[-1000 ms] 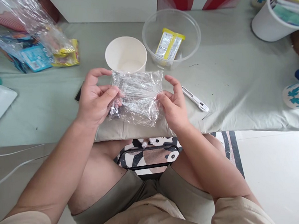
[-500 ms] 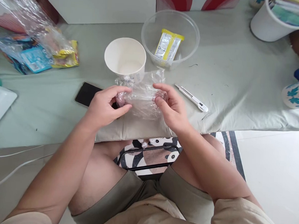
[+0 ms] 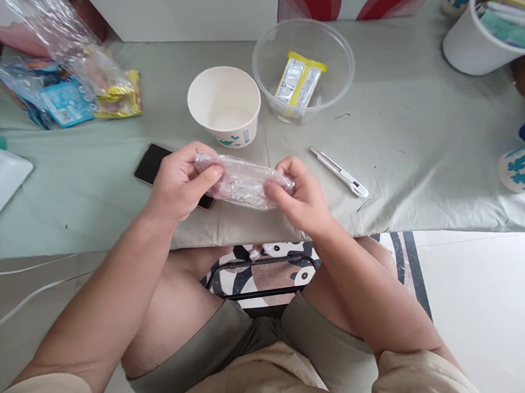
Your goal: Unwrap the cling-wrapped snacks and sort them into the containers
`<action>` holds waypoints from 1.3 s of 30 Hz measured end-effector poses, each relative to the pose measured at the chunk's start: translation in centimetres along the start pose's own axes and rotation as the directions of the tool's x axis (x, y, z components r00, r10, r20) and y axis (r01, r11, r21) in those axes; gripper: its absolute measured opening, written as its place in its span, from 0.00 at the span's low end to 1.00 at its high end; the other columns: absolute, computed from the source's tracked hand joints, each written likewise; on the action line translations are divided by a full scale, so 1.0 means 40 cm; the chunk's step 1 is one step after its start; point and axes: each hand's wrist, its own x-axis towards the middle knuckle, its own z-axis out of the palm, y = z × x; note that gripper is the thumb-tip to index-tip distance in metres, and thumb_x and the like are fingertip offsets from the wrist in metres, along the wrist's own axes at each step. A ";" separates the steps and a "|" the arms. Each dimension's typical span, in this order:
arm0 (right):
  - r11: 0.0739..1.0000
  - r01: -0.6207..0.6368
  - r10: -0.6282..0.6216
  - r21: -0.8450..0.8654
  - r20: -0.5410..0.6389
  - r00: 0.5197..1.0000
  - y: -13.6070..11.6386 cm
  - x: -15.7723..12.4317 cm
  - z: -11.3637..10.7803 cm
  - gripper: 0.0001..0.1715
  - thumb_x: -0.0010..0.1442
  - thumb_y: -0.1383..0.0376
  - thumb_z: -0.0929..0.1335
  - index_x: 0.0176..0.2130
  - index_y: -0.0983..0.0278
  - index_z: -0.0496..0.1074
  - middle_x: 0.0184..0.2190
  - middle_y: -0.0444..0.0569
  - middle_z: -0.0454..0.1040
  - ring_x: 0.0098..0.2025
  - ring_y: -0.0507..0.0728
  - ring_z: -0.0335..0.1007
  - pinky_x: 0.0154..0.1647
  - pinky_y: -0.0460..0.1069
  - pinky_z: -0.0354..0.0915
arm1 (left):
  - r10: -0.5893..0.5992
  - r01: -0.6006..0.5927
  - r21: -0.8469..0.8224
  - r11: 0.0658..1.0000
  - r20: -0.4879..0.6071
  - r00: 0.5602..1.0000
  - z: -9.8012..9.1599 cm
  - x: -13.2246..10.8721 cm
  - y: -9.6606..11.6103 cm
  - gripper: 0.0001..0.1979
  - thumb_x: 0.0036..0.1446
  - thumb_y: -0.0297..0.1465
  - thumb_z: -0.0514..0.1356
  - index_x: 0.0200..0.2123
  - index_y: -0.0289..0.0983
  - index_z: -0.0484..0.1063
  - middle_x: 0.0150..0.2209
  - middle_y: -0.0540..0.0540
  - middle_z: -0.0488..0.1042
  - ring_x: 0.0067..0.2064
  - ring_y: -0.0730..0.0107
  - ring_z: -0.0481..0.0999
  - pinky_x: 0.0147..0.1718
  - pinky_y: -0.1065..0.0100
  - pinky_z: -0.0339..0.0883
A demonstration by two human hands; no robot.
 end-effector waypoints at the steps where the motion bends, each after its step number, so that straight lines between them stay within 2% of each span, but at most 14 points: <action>1: 0.998 -0.044 0.045 0.041 -0.029 0.999 -0.001 0.001 0.003 0.17 0.59 0.53 0.73 0.37 0.58 0.65 0.24 0.39 0.65 0.23 0.50 0.59 0.24 0.47 0.59 | -0.025 0.025 -0.035 0.999 0.003 1.000 0.002 0.003 -0.004 0.08 0.54 0.33 0.66 0.34 0.40 0.68 0.22 0.54 0.70 0.19 0.74 0.69 0.17 0.71 0.66; 3: 0.992 -0.092 0.095 0.088 -0.023 0.995 -0.001 0.004 0.007 0.21 0.55 0.52 0.76 0.42 0.57 0.68 0.27 0.40 0.70 0.26 0.51 0.64 0.26 0.47 0.61 | -0.054 0.054 -0.068 0.996 -0.004 0.999 0.003 0.007 -0.008 0.10 0.53 0.33 0.67 0.36 0.41 0.68 0.22 0.55 0.70 0.19 0.73 0.69 0.16 0.71 0.67; 6: 0.992 -0.123 0.122 0.039 0.028 0.992 0.002 0.005 0.013 0.17 0.54 0.53 0.76 0.36 0.59 0.71 0.28 0.42 0.73 0.28 0.52 0.67 0.28 0.48 0.63 | -0.077 0.075 -0.079 0.994 -0.023 0.997 0.000 0.011 -0.003 0.10 0.53 0.32 0.67 0.35 0.40 0.68 0.22 0.55 0.70 0.19 0.74 0.70 0.17 0.72 0.69; 10: 0.998 -0.060 0.054 -0.032 -0.168 0.984 -0.006 0.003 0.022 0.12 0.56 0.58 0.73 0.30 0.60 0.68 0.23 0.41 0.72 0.26 0.51 0.65 0.29 0.48 0.61 | -0.118 0.117 -0.119 0.986 0.002 0.993 -0.003 0.011 0.013 0.10 0.51 0.32 0.66 0.34 0.39 0.67 0.24 0.53 0.73 0.21 0.74 0.73 0.20 0.73 0.68; 14: 0.983 0.009 -0.082 -0.183 -0.392 0.916 -0.039 0.017 0.035 0.08 0.55 0.62 0.71 0.33 0.59 0.67 0.24 0.39 0.70 0.25 0.51 0.64 0.29 0.49 0.61 | -0.094 0.097 -0.074 0.993 0.051 0.994 -0.008 0.009 0.022 0.10 0.51 0.34 0.65 0.31 0.39 0.66 0.24 0.54 0.70 0.23 0.74 0.71 0.24 0.71 0.65; 17: 0.855 0.086 -0.352 -0.512 -0.451 0.820 -0.076 0.038 0.060 0.06 0.53 0.66 0.70 0.31 0.60 0.67 0.24 0.40 0.67 0.26 0.51 0.62 0.29 0.49 0.58 | -0.070 0.070 0.012 0.997 0.031 0.997 -0.006 0.005 0.031 0.11 0.53 0.36 0.64 0.29 0.39 0.65 0.23 0.55 0.65 0.24 0.77 0.63 0.24 0.71 0.56; 19: 0.711 0.203 -0.546 -0.673 -0.346 0.763 -0.101 0.049 0.087 0.06 0.53 0.69 0.69 0.30 0.60 0.66 0.25 0.41 0.68 0.28 0.53 0.64 0.31 0.50 0.58 | -0.057 0.059 0.076 0.995 -0.028 0.998 -0.001 0.001 0.038 0.13 0.54 0.36 0.63 0.26 0.38 0.62 0.22 0.56 0.60 0.25 0.77 0.59 0.26 0.71 0.53; 21: 0.601 0.317 -0.633 -0.734 -0.194 0.749 -0.123 0.050 0.117 0.06 0.54 0.70 0.68 0.31 0.59 0.68 0.28 0.44 0.73 0.31 0.54 0.68 0.34 0.51 0.61 | -0.039 0.046 0.094 0.994 -0.072 0.997 0.004 -0.003 0.044 0.13 0.53 0.34 0.63 0.24 0.38 0.61 0.22 0.56 0.59 0.27 0.77 0.58 0.27 0.71 0.53; 23: 0.545 0.372 -0.626 -0.752 -0.069 0.777 -0.136 0.042 0.146 0.03 0.58 0.67 0.69 0.35 0.59 0.73 0.33 0.47 0.77 0.34 0.57 0.70 0.38 0.54 0.64 | -0.025 0.025 -0.001 1.000 -0.040 0.999 0.003 -0.007 0.046 0.09 0.51 0.31 0.63 0.25 0.37 0.65 0.24 0.54 0.63 0.28 0.75 0.61 0.29 0.71 0.56; 25: 0.521 0.399 -0.585 -0.755 0.026 0.811 -0.139 0.027 0.165 0.09 0.63 0.61 0.67 0.42 0.58 0.76 0.38 0.51 0.80 0.39 0.60 0.72 0.43 0.58 0.65 | -0.025 0.030 -0.194 0.981 0.032 0.999 -0.007 -0.009 0.044 0.05 0.51 0.31 0.63 0.29 0.37 0.70 0.27 0.52 0.68 0.31 0.73 0.66 0.32 0.71 0.62; 28: 0.504 0.441 -0.550 -0.742 0.118 0.827 -0.133 0.005 0.172 0.19 0.67 0.56 0.63 0.51 0.56 0.78 0.45 0.52 0.80 0.51 0.66 0.73 0.53 0.63 0.64 | -0.055 0.111 -0.431 0.896 0.141 0.989 -0.031 -0.010 0.037 0.11 0.59 0.40 0.61 0.33 0.37 0.73 0.32 0.48 0.73 0.35 0.70 0.73 0.35 0.70 0.70; 32: 0.608 0.416 -0.534 -0.676 0.039 0.845 -0.133 0.003 0.160 0.16 0.69 0.56 0.63 0.47 0.54 0.79 0.54 0.52 0.74 0.60 0.66 0.68 0.61 0.65 0.63 | -0.088 0.143 -0.396 0.907 0.154 0.984 -0.056 -0.012 0.039 0.13 0.56 0.41 0.67 0.34 0.36 0.76 0.31 0.47 0.75 0.34 0.70 0.74 0.34 0.70 0.69; 35: 0.743 0.318 -0.429 -0.589 -0.054 0.902 -0.147 0.032 0.145 0.18 0.63 0.58 0.71 0.52 0.57 0.74 0.55 0.54 0.74 0.55 0.63 0.72 0.55 0.61 0.69 | -0.078 0.121 -0.344 0.931 0.136 0.988 -0.062 -0.014 0.046 0.08 0.54 0.35 0.68 0.30 0.36 0.75 0.27 0.50 0.71 0.30 0.74 0.69 0.29 0.71 0.63; 39: 0.836 0.201 -0.229 -0.510 0.010 0.973 -0.183 0.115 0.112 0.20 0.61 0.61 0.71 0.53 0.58 0.69 0.32 0.43 0.73 0.33 0.54 0.70 0.39 0.54 0.69 | -0.087 0.106 -0.305 0.946 0.076 0.993 -0.071 -0.012 0.051 0.08 0.57 0.35 0.66 0.33 0.37 0.75 0.30 0.50 0.73 0.30 0.74 0.71 0.29 0.70 0.64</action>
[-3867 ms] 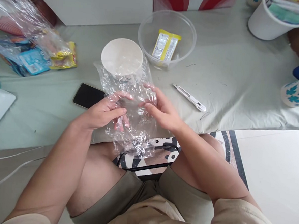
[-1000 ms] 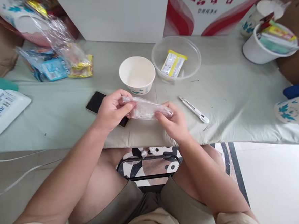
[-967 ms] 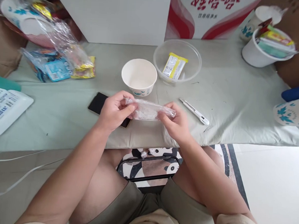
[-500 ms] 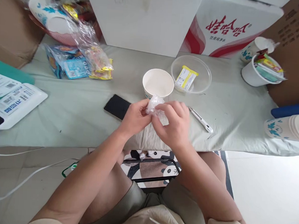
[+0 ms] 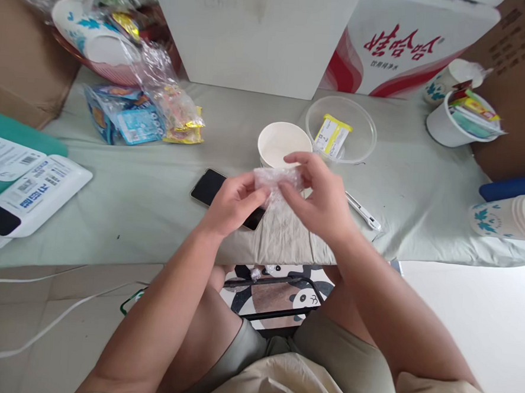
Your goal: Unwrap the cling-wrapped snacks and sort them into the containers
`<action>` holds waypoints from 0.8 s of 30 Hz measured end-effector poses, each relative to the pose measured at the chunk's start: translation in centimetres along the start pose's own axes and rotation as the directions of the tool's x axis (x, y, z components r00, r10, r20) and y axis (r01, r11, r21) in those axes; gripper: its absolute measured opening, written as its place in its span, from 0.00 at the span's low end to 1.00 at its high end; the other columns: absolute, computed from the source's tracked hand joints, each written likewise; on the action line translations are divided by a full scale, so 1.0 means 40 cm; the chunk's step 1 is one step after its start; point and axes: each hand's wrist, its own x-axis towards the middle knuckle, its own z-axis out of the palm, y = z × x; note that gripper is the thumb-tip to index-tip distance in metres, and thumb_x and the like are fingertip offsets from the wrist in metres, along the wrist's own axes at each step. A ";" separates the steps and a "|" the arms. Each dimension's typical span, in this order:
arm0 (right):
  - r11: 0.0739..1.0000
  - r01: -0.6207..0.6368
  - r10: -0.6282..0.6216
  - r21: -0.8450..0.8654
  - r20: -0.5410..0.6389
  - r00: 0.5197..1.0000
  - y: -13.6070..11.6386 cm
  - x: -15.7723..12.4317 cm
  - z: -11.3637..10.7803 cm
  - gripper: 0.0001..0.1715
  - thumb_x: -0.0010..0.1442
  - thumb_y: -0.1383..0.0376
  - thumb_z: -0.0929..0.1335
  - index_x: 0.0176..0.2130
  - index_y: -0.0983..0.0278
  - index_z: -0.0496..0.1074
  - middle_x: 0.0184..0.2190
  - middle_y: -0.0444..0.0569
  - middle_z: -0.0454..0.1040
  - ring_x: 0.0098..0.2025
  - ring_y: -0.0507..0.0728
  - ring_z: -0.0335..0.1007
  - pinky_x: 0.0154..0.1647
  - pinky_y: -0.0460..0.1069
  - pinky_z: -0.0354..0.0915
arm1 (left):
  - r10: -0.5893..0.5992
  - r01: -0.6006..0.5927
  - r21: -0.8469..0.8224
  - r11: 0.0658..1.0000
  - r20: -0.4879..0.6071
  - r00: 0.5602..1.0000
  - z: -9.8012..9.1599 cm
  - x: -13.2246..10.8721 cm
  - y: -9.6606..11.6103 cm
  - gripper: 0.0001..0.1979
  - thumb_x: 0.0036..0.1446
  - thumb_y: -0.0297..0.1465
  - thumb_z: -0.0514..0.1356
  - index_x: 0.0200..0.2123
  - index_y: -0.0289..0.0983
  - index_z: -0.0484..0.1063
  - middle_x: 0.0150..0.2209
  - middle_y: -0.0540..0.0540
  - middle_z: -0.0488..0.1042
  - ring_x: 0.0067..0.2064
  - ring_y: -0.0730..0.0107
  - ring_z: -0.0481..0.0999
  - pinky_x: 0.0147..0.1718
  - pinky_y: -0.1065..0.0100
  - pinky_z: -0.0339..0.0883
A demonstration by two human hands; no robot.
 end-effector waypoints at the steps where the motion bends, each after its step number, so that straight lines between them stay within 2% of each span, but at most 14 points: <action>1: 0.999 -0.004 0.004 -0.038 -0.020 1.000 0.001 0.031 -0.011 0.18 0.61 0.61 0.71 0.51 0.57 0.70 0.30 0.42 0.71 0.31 0.53 0.67 0.38 0.54 0.67 | 0.011 -0.010 0.013 1.000 -0.055 0.998 -0.004 0.002 0.002 0.08 0.57 0.36 0.65 0.35 0.37 0.76 0.32 0.49 0.75 0.31 0.73 0.73 0.30 0.70 0.65; 3: 0.981 -0.031 0.017 -0.190 -0.075 0.997 0.003 0.099 -0.028 0.14 0.61 0.61 0.71 0.47 0.57 0.69 0.30 0.42 0.71 0.31 0.53 0.67 0.38 0.54 0.65 | 0.041 -0.035 0.039 0.999 -0.156 0.987 -0.013 0.006 0.005 0.08 0.58 0.36 0.64 0.35 0.38 0.75 0.33 0.48 0.76 0.32 0.73 0.75 0.32 0.70 0.67; 6: 0.886 -0.094 0.135 -0.454 0.057 0.989 0.021 0.197 -0.025 0.10 0.58 0.65 0.73 0.40 0.59 0.71 0.31 0.45 0.73 0.34 0.55 0.68 0.40 0.56 0.63 | 0.075 -0.069 0.042 0.997 -0.182 0.980 -0.024 0.009 0.012 0.08 0.58 0.36 0.63 0.30 0.38 0.72 0.28 0.50 0.74 0.29 0.73 0.73 0.30 0.71 0.67; 8: 0.847 -0.004 0.135 -0.532 0.207 0.969 0.048 0.244 -0.007 0.09 0.54 0.67 0.75 0.36 0.60 0.74 0.35 0.48 0.75 0.39 0.59 0.70 0.44 0.59 0.64 | 0.077 -0.072 0.041 0.997 -0.158 0.984 -0.027 0.009 0.016 0.09 0.58 0.36 0.62 0.28 0.38 0.71 0.26 0.50 0.72 0.28 0.74 0.72 0.28 0.71 0.66; 10: 0.811 0.140 0.075 -0.569 0.339 0.938 0.077 0.274 0.009 0.06 0.53 0.64 0.77 0.31 0.60 0.77 0.41 0.51 0.76 0.45 0.62 0.71 0.48 0.61 0.64 | 0.069 -0.061 0.062 0.996 -0.147 0.987 -0.028 0.006 0.020 0.10 0.58 0.37 0.62 0.28 0.38 0.70 0.25 0.50 0.71 0.27 0.73 0.71 0.28 0.70 0.64; 12: 0.735 0.290 -0.004 -0.613 0.423 0.906 0.084 0.295 0.015 0.08 0.53 0.60 0.77 0.27 0.60 0.78 0.41 0.51 0.75 0.49 0.63 0.70 0.50 0.62 0.63 | 0.061 -0.050 0.075 0.996 -0.152 0.986 -0.029 0.002 0.023 0.11 0.58 0.38 0.61 0.27 0.39 0.70 0.25 0.51 0.71 0.27 0.73 0.70 0.27 0.69 0.63; 14: 0.669 0.389 -0.090 -0.634 0.450 0.888 0.053 0.312 0.016 0.09 0.55 0.57 0.75 0.29 0.59 0.80 0.37 0.52 0.74 0.47 0.63 0.70 0.48 0.63 0.63 | 0.067 -0.056 0.062 0.996 -0.181 0.981 -0.033 0.000 0.025 0.11 0.58 0.38 0.61 0.27 0.39 0.69 0.24 0.51 0.70 0.26 0.74 0.68 0.27 0.69 0.61; 16: 0.697 0.398 -0.169 -0.597 0.403 0.900 -0.012 0.328 0.033 0.08 0.59 0.59 0.72 0.36 0.59 0.81 0.37 0.51 0.75 0.43 0.62 0.72 0.46 0.63 0.65 | 0.099 -0.091 0.045 0.995 -0.248 0.964 -0.041 0.000 0.026 0.13 0.59 0.38 0.61 0.25 0.39 0.67 0.21 0.53 0.67 0.24 0.75 0.65 0.26 0.68 0.58; 18: 0.807 0.310 -0.147 -0.502 0.337 0.930 -0.090 0.345 0.084 0.12 0.60 0.63 0.69 0.44 0.61 0.79 0.38 0.51 0.75 0.41 0.61 0.73 0.46 0.62 0.68 | 0.151 -0.149 0.033 0.988 -0.351 0.924 -0.053 0.002 0.024 0.17 0.61 0.37 0.60 0.22 0.39 0.63 0.19 0.54 0.61 0.23 0.76 0.60 0.25 0.67 0.54; 20: 0.891 0.238 -0.093 -0.387 0.359 0.929 -0.153 0.367 0.172 0.18 0.62 0.62 0.69 0.51 0.61 0.76 0.40 0.51 0.77 0.43 0.62 0.75 0.51 0.63 0.69 | 0.206 -0.227 0.013 0.974 -0.467 0.860 -0.066 0.006 0.023 0.21 0.63 0.37 0.60 0.20 0.39 0.57 0.18 0.54 0.55 0.22 0.76 0.56 0.24 0.67 0.51; 22: 0.918 0.177 -0.032 -0.355 0.379 0.925 -0.187 0.390 0.277 0.28 0.63 0.58 0.70 0.60 0.63 0.70 0.49 0.56 0.76 0.49 0.65 0.75 0.54 0.63 0.69 | 0.239 -0.299 -0.014 0.954 -0.566 0.789 -0.078 0.008 0.022 0.24 0.64 0.36 0.60 0.20 0.39 0.52 0.20 0.54 0.51 0.22 0.77 0.54 0.23 0.67 0.49; 24: 0.919 0.111 0.060 -0.379 0.414 0.908 -0.198 0.408 0.373 0.39 0.63 0.51 0.69 0.66 0.64 0.63 0.57 0.62 0.72 0.54 0.69 0.74 0.56 0.65 0.69 | 0.240 -0.329 -0.029 0.944 -0.624 0.744 -0.088 0.005 0.024 0.24 0.65 0.36 0.60 0.20 0.39 0.51 0.20 0.54 0.50 0.21 0.77 0.52 0.22 0.66 0.47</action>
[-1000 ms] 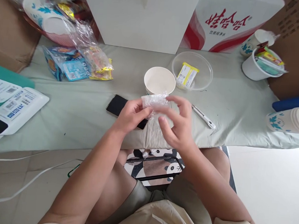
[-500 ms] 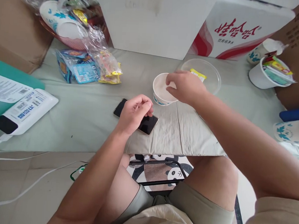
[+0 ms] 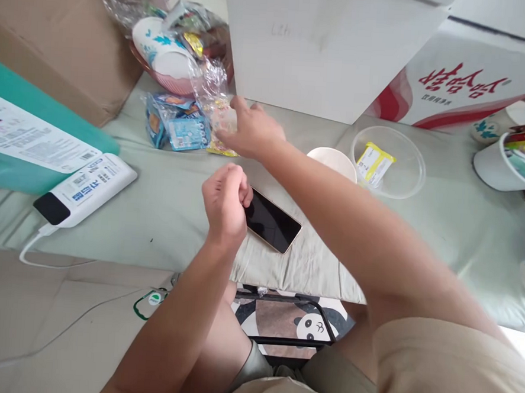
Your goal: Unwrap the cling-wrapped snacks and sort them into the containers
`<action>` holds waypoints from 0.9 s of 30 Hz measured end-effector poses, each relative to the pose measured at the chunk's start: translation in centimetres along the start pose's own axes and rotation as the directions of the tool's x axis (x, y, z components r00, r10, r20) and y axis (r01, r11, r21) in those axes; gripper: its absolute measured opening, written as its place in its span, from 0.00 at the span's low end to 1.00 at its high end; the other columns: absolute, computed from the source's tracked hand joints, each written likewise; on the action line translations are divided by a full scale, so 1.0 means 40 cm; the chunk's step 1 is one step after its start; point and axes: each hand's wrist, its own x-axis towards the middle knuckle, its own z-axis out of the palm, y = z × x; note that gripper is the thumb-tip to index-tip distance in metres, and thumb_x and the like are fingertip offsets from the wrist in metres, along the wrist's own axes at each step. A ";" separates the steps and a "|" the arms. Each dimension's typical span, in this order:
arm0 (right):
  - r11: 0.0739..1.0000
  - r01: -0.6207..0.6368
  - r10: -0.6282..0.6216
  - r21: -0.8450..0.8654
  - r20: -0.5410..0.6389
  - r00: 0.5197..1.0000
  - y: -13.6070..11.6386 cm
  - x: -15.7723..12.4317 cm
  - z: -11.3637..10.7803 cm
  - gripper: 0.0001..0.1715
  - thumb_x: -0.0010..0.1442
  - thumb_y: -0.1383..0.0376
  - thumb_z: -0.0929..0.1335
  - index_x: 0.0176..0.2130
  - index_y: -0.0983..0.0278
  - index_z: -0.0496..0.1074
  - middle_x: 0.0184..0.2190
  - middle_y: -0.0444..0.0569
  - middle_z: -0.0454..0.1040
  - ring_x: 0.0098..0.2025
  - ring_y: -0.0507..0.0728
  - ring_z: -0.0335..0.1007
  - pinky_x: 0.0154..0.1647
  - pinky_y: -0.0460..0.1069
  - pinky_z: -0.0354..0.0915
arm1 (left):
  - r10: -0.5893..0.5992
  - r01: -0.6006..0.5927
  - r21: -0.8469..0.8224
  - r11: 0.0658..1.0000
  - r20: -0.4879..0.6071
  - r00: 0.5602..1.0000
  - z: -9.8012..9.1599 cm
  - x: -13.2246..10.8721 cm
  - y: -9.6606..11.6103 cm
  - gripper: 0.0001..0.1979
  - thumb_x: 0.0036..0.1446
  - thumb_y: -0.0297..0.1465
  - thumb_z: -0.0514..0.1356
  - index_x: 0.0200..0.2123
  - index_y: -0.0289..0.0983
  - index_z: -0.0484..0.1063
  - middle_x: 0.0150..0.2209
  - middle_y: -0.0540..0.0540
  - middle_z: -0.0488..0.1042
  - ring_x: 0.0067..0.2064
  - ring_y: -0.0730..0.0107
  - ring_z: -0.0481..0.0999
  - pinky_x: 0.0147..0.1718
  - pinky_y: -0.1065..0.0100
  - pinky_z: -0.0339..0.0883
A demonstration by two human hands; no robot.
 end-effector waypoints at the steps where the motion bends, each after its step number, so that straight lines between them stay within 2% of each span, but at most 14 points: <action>1: 0.999 -0.032 0.033 -0.017 0.028 0.999 -0.014 0.021 0.028 0.41 0.62 0.50 0.69 0.68 0.65 0.61 0.58 0.63 0.71 0.56 0.71 0.73 0.56 0.66 0.68 | -0.001 0.001 0.002 1.000 -0.016 1.000 -0.005 0.001 0.003 0.25 0.66 0.37 0.59 0.20 0.39 0.51 0.20 0.54 0.49 0.21 0.77 0.52 0.22 0.67 0.47; 3: 0.996 -0.069 0.072 -0.061 0.048 0.996 -0.030 0.044 0.068 0.40 0.62 0.52 0.69 0.67 0.65 0.61 0.58 0.63 0.70 0.58 0.73 0.72 0.56 0.67 0.68 | -0.007 0.008 0.028 1.000 -0.025 1.000 -0.016 0.001 0.012 0.26 0.66 0.39 0.59 0.20 0.39 0.52 0.20 0.54 0.49 0.21 0.77 0.52 0.21 0.67 0.48; 5: 0.993 -0.074 0.076 -0.095 0.022 0.997 -0.032 0.048 0.084 0.35 0.62 0.55 0.69 0.64 0.65 0.63 0.57 0.63 0.71 0.58 0.74 0.72 0.54 0.66 0.69 | -0.003 0.005 0.046 0.999 -0.031 1.000 -0.026 0.001 0.021 0.27 0.66 0.41 0.59 0.19 0.39 0.52 0.19 0.53 0.49 0.21 0.77 0.53 0.21 0.67 0.49; 10: 0.998 -0.055 0.052 -0.021 -0.120 0.991 -0.001 0.015 0.066 0.32 0.57 0.61 0.69 0.59 0.66 0.65 0.50 0.60 0.76 0.53 0.70 0.73 0.51 0.62 0.70 | -0.050 0.049 -0.004 0.999 -0.081 0.995 -0.045 0.013 0.028 0.27 0.64 0.43 0.60 0.20 0.39 0.52 0.20 0.53 0.48 0.21 0.77 0.50 0.20 0.68 0.48; 12: 0.997 -0.037 0.050 0.066 -0.207 0.977 0.014 -0.026 0.055 0.29 0.58 0.61 0.67 0.58 0.64 0.64 0.48 0.57 0.76 0.52 0.67 0.73 0.51 0.61 0.70 | -0.085 0.082 -0.035 0.996 -0.111 0.990 -0.048 0.022 0.025 0.25 0.63 0.41 0.61 0.21 0.39 0.53 0.21 0.54 0.49 0.21 0.78 0.51 0.20 0.69 0.50; 14: 0.990 0.007 0.039 0.144 -0.317 0.948 0.025 -0.096 0.051 0.28 0.60 0.61 0.66 0.59 0.61 0.61 0.51 0.55 0.74 0.51 0.65 0.72 0.52 0.61 0.69 | -0.128 0.119 -0.075 0.990 -0.123 0.984 -0.048 0.029 0.023 0.18 0.62 0.37 0.63 0.25 0.39 0.59 0.24 0.53 0.58 0.25 0.77 0.60 0.23 0.71 0.58; 16: 0.979 0.074 0.015 0.192 -0.425 0.905 0.030 -0.192 0.057 0.31 0.61 0.59 0.67 0.61 0.59 0.58 0.55 0.56 0.71 0.53 0.64 0.71 0.51 0.61 0.69 | -0.173 0.168 -0.137 0.976 -0.025 0.985 -0.046 0.030 0.024 0.10 0.59 0.35 0.66 0.35 0.40 0.67 0.34 0.50 0.71 0.34 0.74 0.74 0.32 0.72 0.68; 17: 0.972 0.105 0.006 0.210 -0.469 0.883 0.032 -0.247 0.064 0.33 0.62 0.58 0.68 0.62 0.57 0.57 0.56 0.57 0.70 0.53 0.64 0.71 0.51 0.61 0.69 | -0.193 0.205 -0.165 0.965 0.081 0.978 -0.045 0.027 0.026 0.14 0.57 0.34 0.69 0.41 0.40 0.68 0.41 0.48 0.75 0.40 0.70 0.78 0.36 0.70 0.72; 18: 0.966 0.131 0.001 0.223 -0.509 0.861 0.035 -0.303 0.072 0.35 0.61 0.58 0.69 0.63 0.57 0.56 0.56 0.57 0.69 0.52 0.64 0.71 0.50 0.61 0.70 | -0.211 0.250 -0.179 0.952 0.210 0.955 -0.044 0.022 0.028 0.19 0.54 0.34 0.71 0.46 0.41 0.68 0.45 0.46 0.77 0.45 0.66 0.80 0.40 0.68 0.75; 20: 0.956 0.175 -0.012 0.234 -0.568 0.823 0.047 -0.414 0.085 0.38 0.58 0.59 0.72 0.63 0.55 0.56 0.55 0.57 0.69 0.49 0.63 0.71 0.45 0.59 0.70 | -0.235 0.330 -0.144 0.933 0.450 0.862 -0.043 0.008 0.032 0.24 0.51 0.32 0.72 0.49 0.40 0.68 0.47 0.45 0.79 0.47 0.62 0.81 0.45 0.64 0.76; 22: 0.927 0.241 -0.022 0.286 -0.602 0.798 0.075 -0.508 0.088 0.41 0.57 0.59 0.74 0.64 0.52 0.56 0.53 0.54 0.68 0.45 0.61 0.71 0.42 0.57 0.70 | -0.261 0.358 -0.046 0.932 0.599 0.757 -0.040 -0.010 0.034 0.24 0.52 0.30 0.71 0.50 0.39 0.69 0.45 0.44 0.79 0.46 0.62 0.81 0.46 0.64 0.76; 24: 0.885 0.286 0.019 0.368 -0.642 0.766 0.123 -0.578 0.077 0.39 0.59 0.58 0.74 0.64 0.48 0.58 0.53 0.52 0.69 0.45 0.59 0.72 0.42 0.56 0.70 | -0.285 0.349 0.057 0.936 0.705 0.649 -0.035 -0.028 0.030 0.22 0.53 0.29 0.70 0.51 0.39 0.70 0.46 0.44 0.79 0.47 0.62 0.80 0.45 0.65 0.75; 25: 0.862 0.294 0.059 0.413 -0.657 0.752 0.153 -0.604 0.068 0.37 0.60 0.57 0.74 0.64 0.47 0.60 0.54 0.52 0.69 0.47 0.59 0.73 0.43 0.56 0.71 | -0.300 0.340 0.110 0.934 0.758 0.579 -0.029 -0.037 0.026 0.21 0.54 0.28 0.69 0.51 0.39 0.70 0.47 0.44 0.79 0.47 0.62 0.80 0.44 0.65 0.75; 27: 0.804 0.297 0.146 0.515 -0.656 0.740 0.220 -0.641 0.049 0.38 0.59 0.54 0.75 0.64 0.46 0.62 0.59 0.51 0.69 0.54 0.61 0.74 0.49 0.57 0.73 | -0.352 0.316 0.233 0.920 0.846 0.401 -0.011 -0.055 0.016 0.20 0.52 0.28 0.70 0.48 0.38 0.72 0.44 0.45 0.79 0.45 0.62 0.80 0.40 0.66 0.74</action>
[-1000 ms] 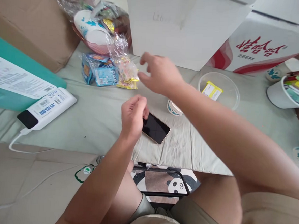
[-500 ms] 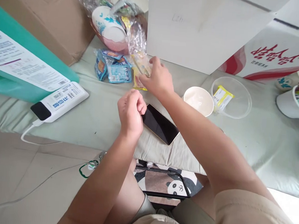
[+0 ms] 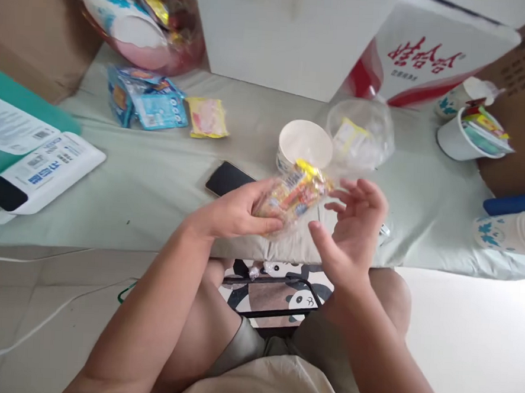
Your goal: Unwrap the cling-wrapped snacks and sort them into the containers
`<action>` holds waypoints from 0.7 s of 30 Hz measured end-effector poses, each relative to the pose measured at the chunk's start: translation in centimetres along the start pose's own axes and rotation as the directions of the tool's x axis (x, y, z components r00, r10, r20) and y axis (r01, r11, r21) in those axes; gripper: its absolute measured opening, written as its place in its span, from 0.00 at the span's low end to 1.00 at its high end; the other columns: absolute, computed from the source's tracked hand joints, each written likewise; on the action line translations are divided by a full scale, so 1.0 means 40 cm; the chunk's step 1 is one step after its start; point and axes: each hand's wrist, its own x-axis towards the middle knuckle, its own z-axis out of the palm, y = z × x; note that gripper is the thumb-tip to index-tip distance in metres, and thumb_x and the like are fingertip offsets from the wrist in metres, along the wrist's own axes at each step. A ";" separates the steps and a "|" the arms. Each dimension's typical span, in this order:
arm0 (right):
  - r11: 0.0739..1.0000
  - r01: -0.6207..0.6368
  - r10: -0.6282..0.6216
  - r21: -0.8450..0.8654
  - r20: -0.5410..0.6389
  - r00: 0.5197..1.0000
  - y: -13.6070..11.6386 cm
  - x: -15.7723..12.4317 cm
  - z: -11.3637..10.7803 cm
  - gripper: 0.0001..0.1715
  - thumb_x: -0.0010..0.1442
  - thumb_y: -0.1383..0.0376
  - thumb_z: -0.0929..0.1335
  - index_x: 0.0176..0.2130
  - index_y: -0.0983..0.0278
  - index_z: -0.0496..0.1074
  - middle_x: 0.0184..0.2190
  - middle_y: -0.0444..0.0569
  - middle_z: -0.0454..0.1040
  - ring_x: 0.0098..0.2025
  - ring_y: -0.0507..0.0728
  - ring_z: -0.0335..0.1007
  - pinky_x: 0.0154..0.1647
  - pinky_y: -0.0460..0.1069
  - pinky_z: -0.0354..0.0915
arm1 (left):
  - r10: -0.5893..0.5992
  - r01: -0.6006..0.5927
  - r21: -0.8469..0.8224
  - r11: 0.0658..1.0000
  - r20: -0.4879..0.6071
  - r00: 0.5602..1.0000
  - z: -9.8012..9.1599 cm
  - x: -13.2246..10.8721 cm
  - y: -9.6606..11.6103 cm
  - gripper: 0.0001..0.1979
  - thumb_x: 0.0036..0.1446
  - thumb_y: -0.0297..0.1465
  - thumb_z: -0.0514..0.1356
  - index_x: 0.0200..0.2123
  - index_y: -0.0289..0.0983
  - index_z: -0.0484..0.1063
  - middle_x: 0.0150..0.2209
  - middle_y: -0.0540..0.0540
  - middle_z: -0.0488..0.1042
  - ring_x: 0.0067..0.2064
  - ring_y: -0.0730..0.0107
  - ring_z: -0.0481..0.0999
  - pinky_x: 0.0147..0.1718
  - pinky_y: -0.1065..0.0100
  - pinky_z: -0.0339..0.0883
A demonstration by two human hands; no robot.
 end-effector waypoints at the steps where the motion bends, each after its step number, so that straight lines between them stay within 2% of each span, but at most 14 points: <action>1: 0.998 -0.043 0.043 0.051 0.003 0.999 0.018 0.001 -0.030 0.41 0.57 0.53 0.76 0.65 0.46 0.62 0.62 0.51 0.69 0.58 0.62 0.73 0.52 0.58 0.74 | -0.060 0.056 0.054 0.997 0.079 0.995 0.013 0.009 -0.006 0.18 0.51 0.28 0.70 0.45 0.38 0.72 0.42 0.46 0.79 0.42 0.63 0.79 0.37 0.66 0.73; 3: 0.985 -0.106 0.103 0.137 0.027 0.994 0.052 0.002 -0.077 0.40 0.56 0.53 0.78 0.64 0.48 0.66 0.61 0.51 0.73 0.60 0.63 0.74 0.56 0.60 0.75 | -0.193 0.162 0.194 0.968 0.156 0.969 0.043 0.029 -0.017 0.14 0.52 0.29 0.69 0.41 0.38 0.71 0.36 0.49 0.76 0.35 0.67 0.75 0.32 0.68 0.69; 5: 0.987 -0.077 0.077 0.140 0.003 0.997 0.074 0.000 -0.101 0.24 0.59 0.59 0.77 0.54 0.52 0.74 0.51 0.48 0.80 0.55 0.61 0.79 0.58 0.61 0.75 | -0.282 0.232 0.315 0.921 0.124 0.951 0.073 0.051 -0.028 0.12 0.54 0.30 0.68 0.40 0.38 0.69 0.32 0.52 0.72 0.33 0.70 0.72 0.30 0.70 0.66; 7: 0.998 0.020 -0.018 0.051 -0.038 0.999 0.084 -0.002 -0.109 0.07 0.62 0.66 0.75 0.41 0.57 0.76 0.40 0.45 0.83 0.49 0.59 0.82 0.60 0.61 0.74 | -0.302 0.267 0.334 0.904 0.056 0.952 0.100 0.073 -0.044 0.13 0.57 0.31 0.66 0.44 0.38 0.69 0.33 0.52 0.71 0.33 0.70 0.71 0.30 0.70 0.65; 8: 0.997 0.070 -0.071 -0.015 -0.035 0.997 0.086 -0.003 -0.109 0.05 0.62 0.68 0.74 0.37 0.58 0.75 0.37 0.45 0.83 0.48 0.59 0.83 0.61 0.62 0.74 | -0.294 0.272 0.303 0.913 0.030 0.955 0.110 0.083 -0.054 0.15 0.58 0.32 0.65 0.47 0.38 0.68 0.34 0.51 0.72 0.34 0.70 0.72 0.31 0.69 0.65; 9: 0.990 0.116 -0.118 -0.085 -0.014 0.993 0.088 -0.003 -0.108 0.06 0.63 0.70 0.73 0.36 0.59 0.75 0.37 0.45 0.84 0.49 0.60 0.83 0.61 0.62 0.74 | -0.273 0.262 0.258 0.930 0.005 0.962 0.119 0.094 -0.067 0.18 0.59 0.32 0.65 0.52 0.39 0.67 0.37 0.50 0.73 0.35 0.69 0.73 0.33 0.68 0.67; 11: 0.957 0.206 -0.197 -0.205 0.063 0.978 0.096 -0.001 -0.102 0.08 0.64 0.72 0.70 0.40 0.58 0.76 0.40 0.46 0.85 0.52 0.62 0.83 0.62 0.64 0.73 | -0.184 0.189 0.181 0.965 -0.048 0.982 0.131 0.114 -0.097 0.28 0.61 0.34 0.65 0.61 0.42 0.60 0.46 0.46 0.76 0.41 0.64 0.77 0.39 0.63 0.72; 12: 0.937 0.250 -0.230 -0.246 0.106 0.967 0.104 0.000 -0.099 0.12 0.65 0.73 0.69 0.44 0.57 0.76 0.43 0.47 0.85 0.54 0.63 0.82 0.64 0.64 0.72 | -0.117 0.129 0.172 0.977 -0.075 0.990 0.134 0.124 -0.113 0.33 0.61 0.34 0.65 0.65 0.45 0.56 0.52 0.44 0.75 0.47 0.62 0.78 0.44 0.61 0.74; 14: 0.914 0.308 -0.270 -0.265 0.172 0.947 0.128 0.000 -0.091 0.23 0.65 0.72 0.67 0.57 0.55 0.72 0.50 0.50 0.84 0.60 0.63 0.79 0.69 0.66 0.68 | 0.026 -0.005 0.200 0.980 -0.100 0.995 0.136 0.144 -0.141 0.38 0.62 0.34 0.65 0.69 0.50 0.48 0.66 0.43 0.67 0.59 0.57 0.76 0.54 0.56 0.74; 16: 0.930 0.324 -0.289 -0.173 0.197 0.937 0.156 -0.005 -0.084 0.36 0.66 0.69 0.66 0.69 0.54 0.59 0.61 0.54 0.76 0.67 0.64 0.72 0.71 0.66 0.66 | 0.134 -0.109 0.249 0.962 -0.088 0.987 0.135 0.162 -0.160 0.37 0.64 0.35 0.64 0.69 0.53 0.48 0.72 0.45 0.60 0.67 0.56 0.71 0.61 0.54 0.72; 18: 0.951 0.307 -0.300 -0.025 0.162 0.940 0.181 -0.013 -0.080 0.44 0.66 0.63 0.66 0.74 0.51 0.49 0.72 0.52 0.63 0.74 0.64 0.60 0.70 0.65 0.68 | 0.191 -0.153 0.328 0.932 -0.088 0.978 0.136 0.178 -0.169 0.31 0.65 0.34 0.62 0.67 0.50 0.54 0.72 0.46 0.62 0.70 0.56 0.68 0.64 0.55 0.69; 20: 0.959 0.265 -0.275 0.098 0.117 0.954 0.196 -0.022 -0.085 0.43 0.66 0.59 0.65 0.74 0.46 0.48 0.74 0.49 0.55 0.77 0.64 0.52 0.67 0.64 0.72 | 0.203 -0.138 0.424 0.895 -0.113 0.973 0.138 0.190 -0.168 0.24 0.65 0.31 0.61 0.63 0.46 0.61 0.67 0.46 0.69 0.68 0.58 0.71 0.64 0.58 0.68; 21: 0.963 0.233 -0.248 0.139 0.101 0.963 0.201 -0.025 -0.092 0.40 0.67 0.57 0.65 0.73 0.45 0.49 0.73 0.49 0.56 0.76 0.64 0.54 0.65 0.64 0.73 | 0.206 -0.126 0.465 0.876 -0.124 0.971 0.140 0.196 -0.166 0.21 0.65 0.30 0.61 0.60 0.45 0.65 0.63 0.46 0.73 0.65 0.59 0.73 0.63 0.60 0.69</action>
